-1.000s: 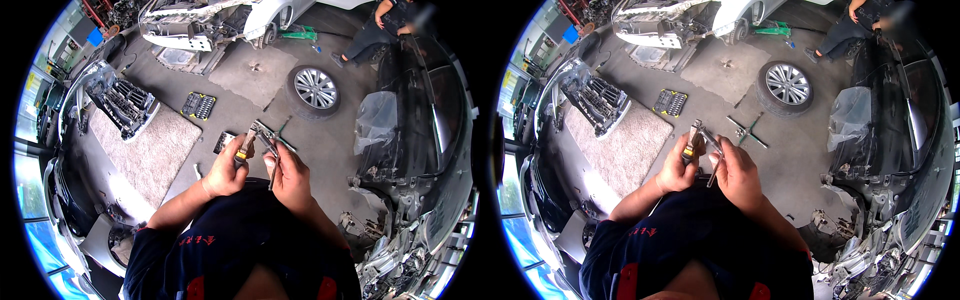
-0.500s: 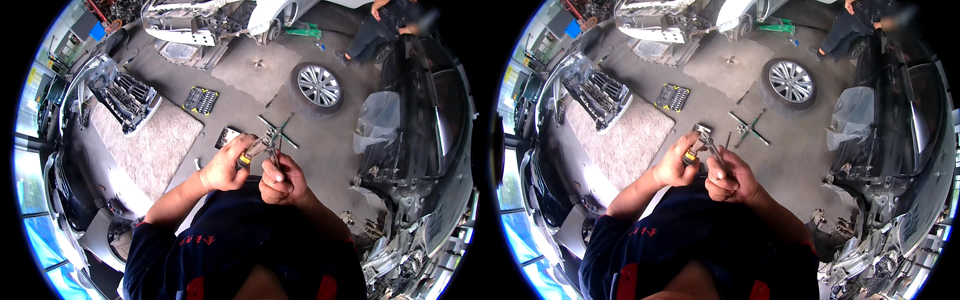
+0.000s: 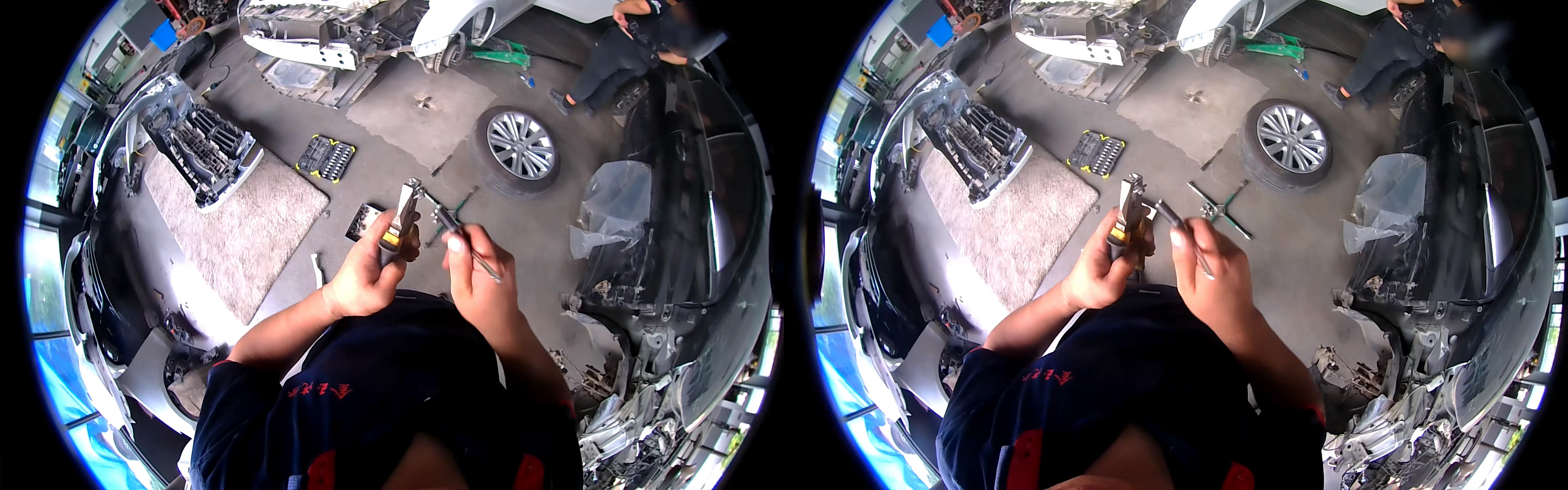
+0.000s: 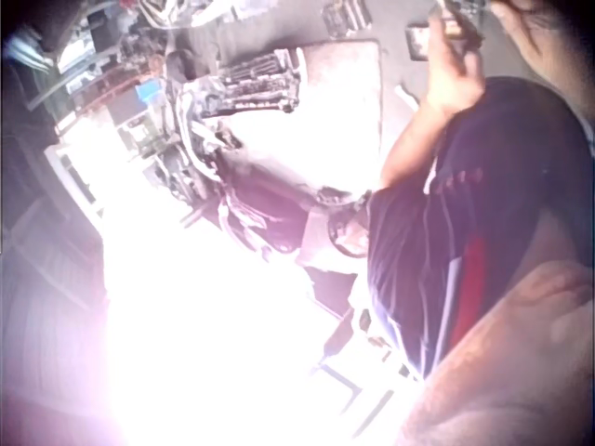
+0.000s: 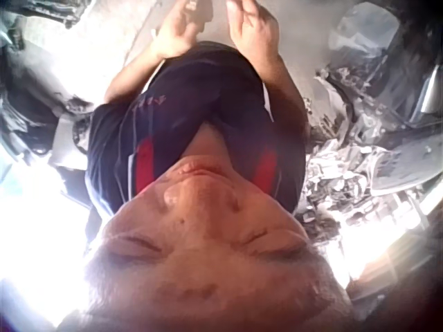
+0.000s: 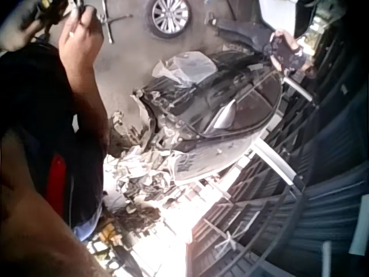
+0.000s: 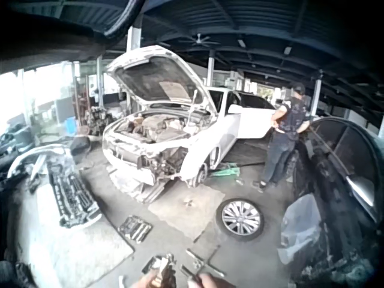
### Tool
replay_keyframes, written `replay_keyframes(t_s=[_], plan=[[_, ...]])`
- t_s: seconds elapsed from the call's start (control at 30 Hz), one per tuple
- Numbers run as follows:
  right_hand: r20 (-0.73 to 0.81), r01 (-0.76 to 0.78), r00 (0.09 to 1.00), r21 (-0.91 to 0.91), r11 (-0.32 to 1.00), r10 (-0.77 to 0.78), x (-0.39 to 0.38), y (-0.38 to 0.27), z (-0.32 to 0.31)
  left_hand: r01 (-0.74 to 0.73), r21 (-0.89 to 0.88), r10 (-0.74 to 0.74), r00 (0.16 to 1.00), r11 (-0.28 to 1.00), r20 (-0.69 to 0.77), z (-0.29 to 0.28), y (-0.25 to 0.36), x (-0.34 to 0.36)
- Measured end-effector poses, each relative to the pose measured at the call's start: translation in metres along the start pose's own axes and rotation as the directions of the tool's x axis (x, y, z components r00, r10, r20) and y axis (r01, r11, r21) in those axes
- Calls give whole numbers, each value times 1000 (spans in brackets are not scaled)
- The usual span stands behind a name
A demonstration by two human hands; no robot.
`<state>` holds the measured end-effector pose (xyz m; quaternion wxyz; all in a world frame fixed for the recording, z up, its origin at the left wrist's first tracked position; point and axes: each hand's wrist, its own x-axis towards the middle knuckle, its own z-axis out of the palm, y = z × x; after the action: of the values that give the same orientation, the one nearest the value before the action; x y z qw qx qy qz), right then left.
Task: The person picks up a pair of pliers from the floor and fits a small metal piece and a pin together using the pliers and their hands.
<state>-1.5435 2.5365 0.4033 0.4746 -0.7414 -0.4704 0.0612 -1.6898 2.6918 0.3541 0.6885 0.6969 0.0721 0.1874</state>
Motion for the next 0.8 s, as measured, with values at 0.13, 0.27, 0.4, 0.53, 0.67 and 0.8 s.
replay_keyframes(t_s=[0.13, 0.27, 0.4, 0.53, 0.67, 0.8], plan=[[-19, 110, 993, -200, 974, -116, 18, -3, -2, -15, 55, 15, 1000, 998, 11, 6, 8, 3], [-40, 183, 979, -254, 950, -200, 21, -5, -1, 4, 33, -3, 999, 999, -36, 11, 12, 4], [-83, 255, 948, -375, 891, -306, 26, -12, 1, -41, 139, 56, 993, 990, -106, 13, 14, 2], [-125, 315, 900, -472, 823, -417, 33, -12, 2, -104, 288, 158, 973, 952, -170, 12, 5, 1], [-77, 298, 936, -349, 888, -344, 29, -8, 2, -114, 430, 192, 971, 896, -144, 8, 2, -2], [55, 260, 966, -200, 945, -254, 31, -7, -7, -148, 465, 217, 971, 873, -100, 1, -2, -6]])
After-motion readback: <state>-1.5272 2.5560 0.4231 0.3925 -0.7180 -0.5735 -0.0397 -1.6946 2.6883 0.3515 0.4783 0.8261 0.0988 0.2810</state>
